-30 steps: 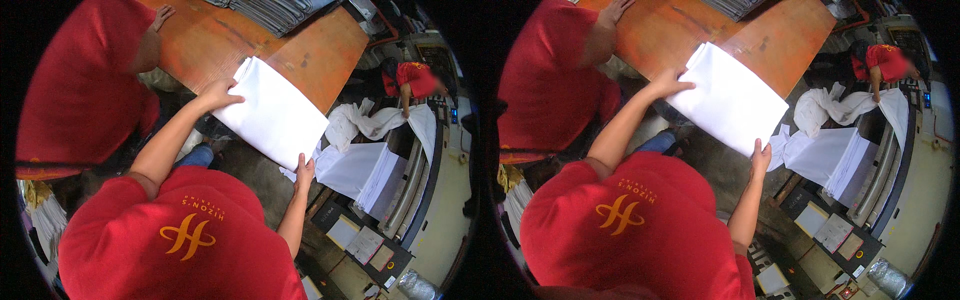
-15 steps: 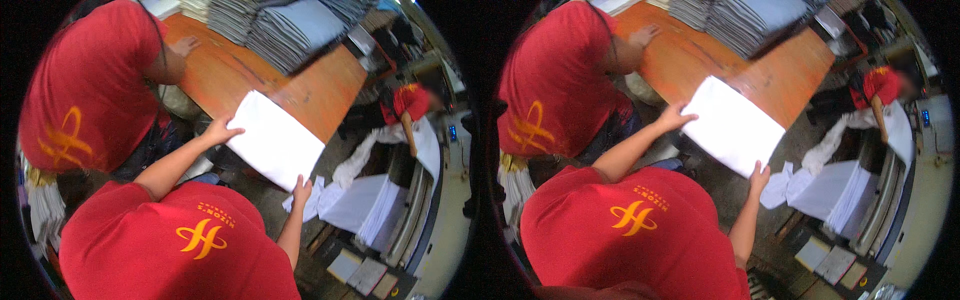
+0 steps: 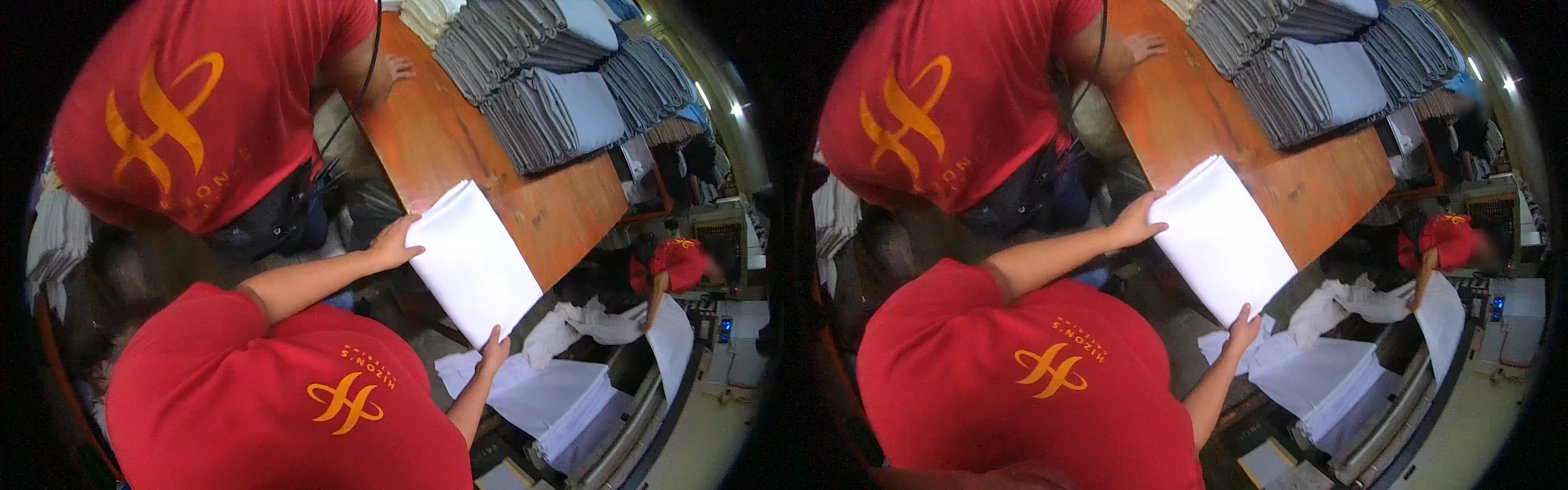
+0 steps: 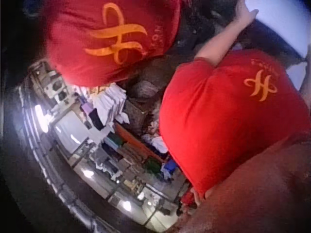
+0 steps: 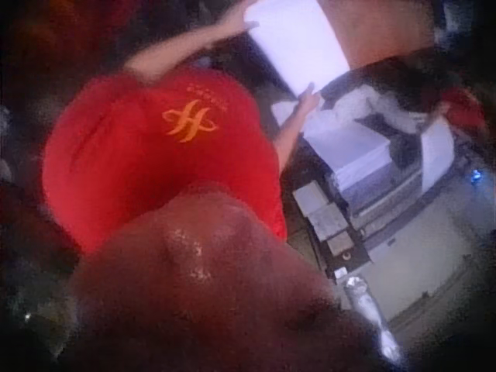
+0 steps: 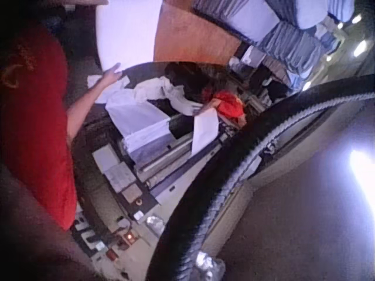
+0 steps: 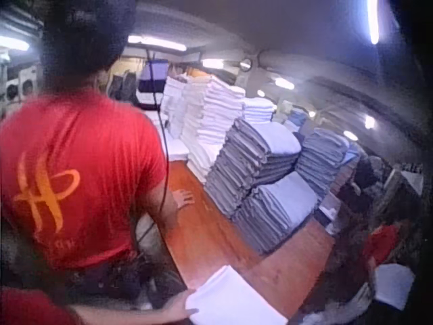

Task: The person repeatedly picks up white sheets, unfolds them, folds them into smaller rectangles, and places them onto a growing stack on a wooden table. The person handles the sheets by hand without tools.

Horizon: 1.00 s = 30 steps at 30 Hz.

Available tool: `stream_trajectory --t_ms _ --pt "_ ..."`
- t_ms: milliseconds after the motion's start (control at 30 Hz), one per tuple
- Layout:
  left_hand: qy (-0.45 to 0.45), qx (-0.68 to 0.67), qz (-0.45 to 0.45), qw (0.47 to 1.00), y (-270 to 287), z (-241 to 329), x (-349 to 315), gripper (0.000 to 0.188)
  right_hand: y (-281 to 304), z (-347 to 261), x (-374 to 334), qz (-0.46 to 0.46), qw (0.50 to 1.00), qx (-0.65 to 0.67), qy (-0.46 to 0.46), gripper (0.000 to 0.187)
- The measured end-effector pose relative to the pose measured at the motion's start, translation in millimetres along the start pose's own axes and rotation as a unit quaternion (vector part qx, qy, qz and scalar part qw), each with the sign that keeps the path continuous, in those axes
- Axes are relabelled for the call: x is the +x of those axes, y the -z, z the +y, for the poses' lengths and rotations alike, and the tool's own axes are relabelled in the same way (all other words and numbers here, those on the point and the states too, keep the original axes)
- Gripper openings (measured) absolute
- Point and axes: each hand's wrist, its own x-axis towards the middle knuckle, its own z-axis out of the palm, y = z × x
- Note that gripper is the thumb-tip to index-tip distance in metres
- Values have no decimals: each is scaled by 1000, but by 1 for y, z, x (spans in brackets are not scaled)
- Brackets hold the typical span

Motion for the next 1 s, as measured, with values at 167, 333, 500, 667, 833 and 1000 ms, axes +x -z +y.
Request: stream_trajectory --t_ms 167,333,500,667,833,1000 --pt "26 -2 13 1000 -6 7 -10 73 3 -6 -1 -19 998 -3 55 46" --pt "1 -65 22 998 -9 -10 -3 70 1 -6 1 7 999 -50 19 43" --pt "-44 -92 39 994 -12 -21 -4 68 -1 -9 1 9 1000 -3 -17 44" --pt "-60 -102 50 992 -15 -25 -6 69 -6 -20 -9 16 1000 14 -16 48" --pt "-73 -104 33 991 -17 -31 0 68 -14 -27 -15 44 998 45 -5 39" --pt "-83 -103 43 990 -20 -36 0 68 -13 -25 -12 51 998 20 -38 44"
